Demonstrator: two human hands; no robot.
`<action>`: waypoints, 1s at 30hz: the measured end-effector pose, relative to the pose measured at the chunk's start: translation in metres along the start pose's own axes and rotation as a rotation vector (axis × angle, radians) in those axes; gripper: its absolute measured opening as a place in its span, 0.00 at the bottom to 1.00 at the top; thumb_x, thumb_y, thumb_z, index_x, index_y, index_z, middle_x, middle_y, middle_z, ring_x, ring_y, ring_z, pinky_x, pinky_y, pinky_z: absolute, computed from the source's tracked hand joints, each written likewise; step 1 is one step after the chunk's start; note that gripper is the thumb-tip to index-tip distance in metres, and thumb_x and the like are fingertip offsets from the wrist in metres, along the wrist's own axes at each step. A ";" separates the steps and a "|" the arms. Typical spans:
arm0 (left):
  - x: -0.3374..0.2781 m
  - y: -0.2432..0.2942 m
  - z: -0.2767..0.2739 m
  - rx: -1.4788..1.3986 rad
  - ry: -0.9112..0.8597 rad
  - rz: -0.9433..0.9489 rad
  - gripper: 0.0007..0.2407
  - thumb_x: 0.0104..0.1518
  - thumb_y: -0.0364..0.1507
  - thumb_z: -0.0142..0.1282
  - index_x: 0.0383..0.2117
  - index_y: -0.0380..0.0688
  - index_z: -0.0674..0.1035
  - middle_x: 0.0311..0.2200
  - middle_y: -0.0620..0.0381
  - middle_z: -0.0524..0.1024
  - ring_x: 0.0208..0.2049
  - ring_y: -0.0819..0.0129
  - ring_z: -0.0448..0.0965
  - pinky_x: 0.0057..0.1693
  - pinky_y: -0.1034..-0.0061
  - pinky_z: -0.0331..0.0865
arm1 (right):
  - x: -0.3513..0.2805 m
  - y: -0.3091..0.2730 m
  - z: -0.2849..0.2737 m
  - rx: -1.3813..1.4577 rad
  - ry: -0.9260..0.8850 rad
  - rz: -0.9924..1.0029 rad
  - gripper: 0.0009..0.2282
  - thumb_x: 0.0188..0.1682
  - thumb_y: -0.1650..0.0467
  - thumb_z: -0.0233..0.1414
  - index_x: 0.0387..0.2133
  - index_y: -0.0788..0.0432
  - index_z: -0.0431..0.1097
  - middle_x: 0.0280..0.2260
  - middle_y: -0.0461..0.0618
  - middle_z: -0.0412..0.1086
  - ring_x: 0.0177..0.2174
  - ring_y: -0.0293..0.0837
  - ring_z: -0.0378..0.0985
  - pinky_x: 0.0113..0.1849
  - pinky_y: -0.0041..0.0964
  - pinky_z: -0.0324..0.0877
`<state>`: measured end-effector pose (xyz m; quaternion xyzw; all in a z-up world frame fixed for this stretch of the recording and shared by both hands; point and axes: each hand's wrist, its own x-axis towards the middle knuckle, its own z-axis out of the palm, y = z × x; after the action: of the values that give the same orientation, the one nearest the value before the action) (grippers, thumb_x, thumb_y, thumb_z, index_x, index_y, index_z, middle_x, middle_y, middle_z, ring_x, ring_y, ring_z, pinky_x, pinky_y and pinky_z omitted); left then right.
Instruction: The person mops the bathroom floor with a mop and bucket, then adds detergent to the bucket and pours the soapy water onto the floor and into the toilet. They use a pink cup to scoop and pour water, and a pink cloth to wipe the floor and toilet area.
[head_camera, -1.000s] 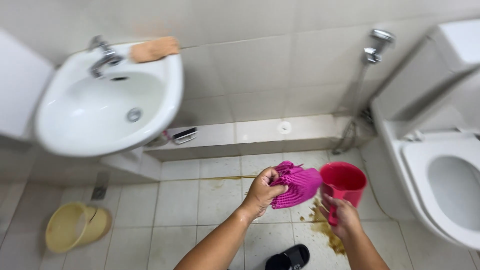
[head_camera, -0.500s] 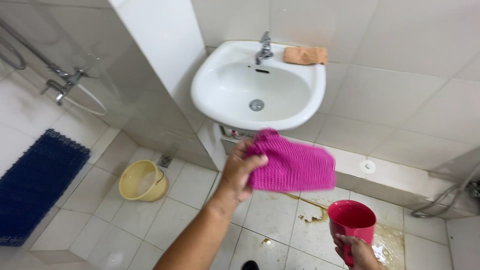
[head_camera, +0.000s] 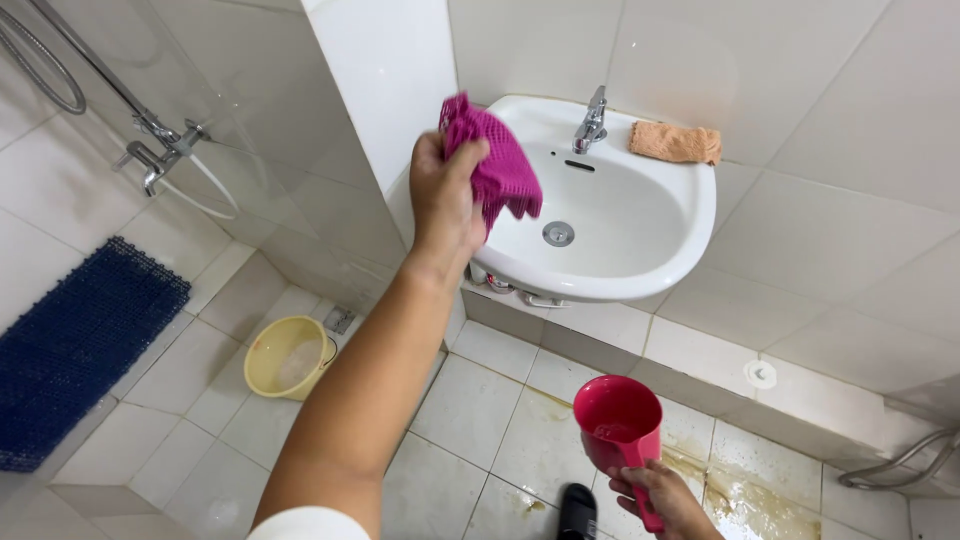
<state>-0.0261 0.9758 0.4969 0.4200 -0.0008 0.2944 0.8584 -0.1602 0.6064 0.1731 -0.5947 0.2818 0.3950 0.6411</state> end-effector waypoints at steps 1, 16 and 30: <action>0.023 -0.012 0.000 -0.020 -0.009 0.047 0.10 0.54 0.19 0.57 0.36 0.39 0.68 0.34 0.51 0.76 0.34 0.65 0.81 0.44 0.70 0.80 | 0.010 -0.003 -0.002 -0.052 -0.034 0.013 0.22 0.49 0.74 0.51 0.58 0.63 0.61 0.41 0.54 0.77 0.40 0.45 0.79 0.44 0.45 0.75; 0.111 -0.189 -0.098 0.511 0.361 -0.393 0.36 0.51 0.22 0.62 0.67 0.43 0.55 0.64 0.41 0.60 0.63 0.53 0.63 0.66 0.58 0.58 | 0.127 -0.089 0.027 -0.554 -0.285 0.160 0.24 0.45 0.75 0.54 0.58 0.64 0.62 0.44 0.56 0.78 0.43 0.46 0.79 0.46 0.43 0.74; -0.107 -0.021 -0.292 0.555 0.679 -0.078 0.17 0.54 0.28 0.62 0.48 0.38 0.72 0.48 0.54 0.74 0.52 0.64 0.76 0.58 0.66 0.73 | 0.059 -0.080 0.356 -0.662 -0.611 -0.068 0.12 0.52 0.68 0.48 0.47 0.61 0.67 0.37 0.53 0.78 0.39 0.45 0.78 0.42 0.44 0.72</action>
<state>-0.1761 1.1226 0.2658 0.5140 0.3763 0.3723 0.6750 -0.1009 0.9689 0.2151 -0.6327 -0.0816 0.6002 0.4825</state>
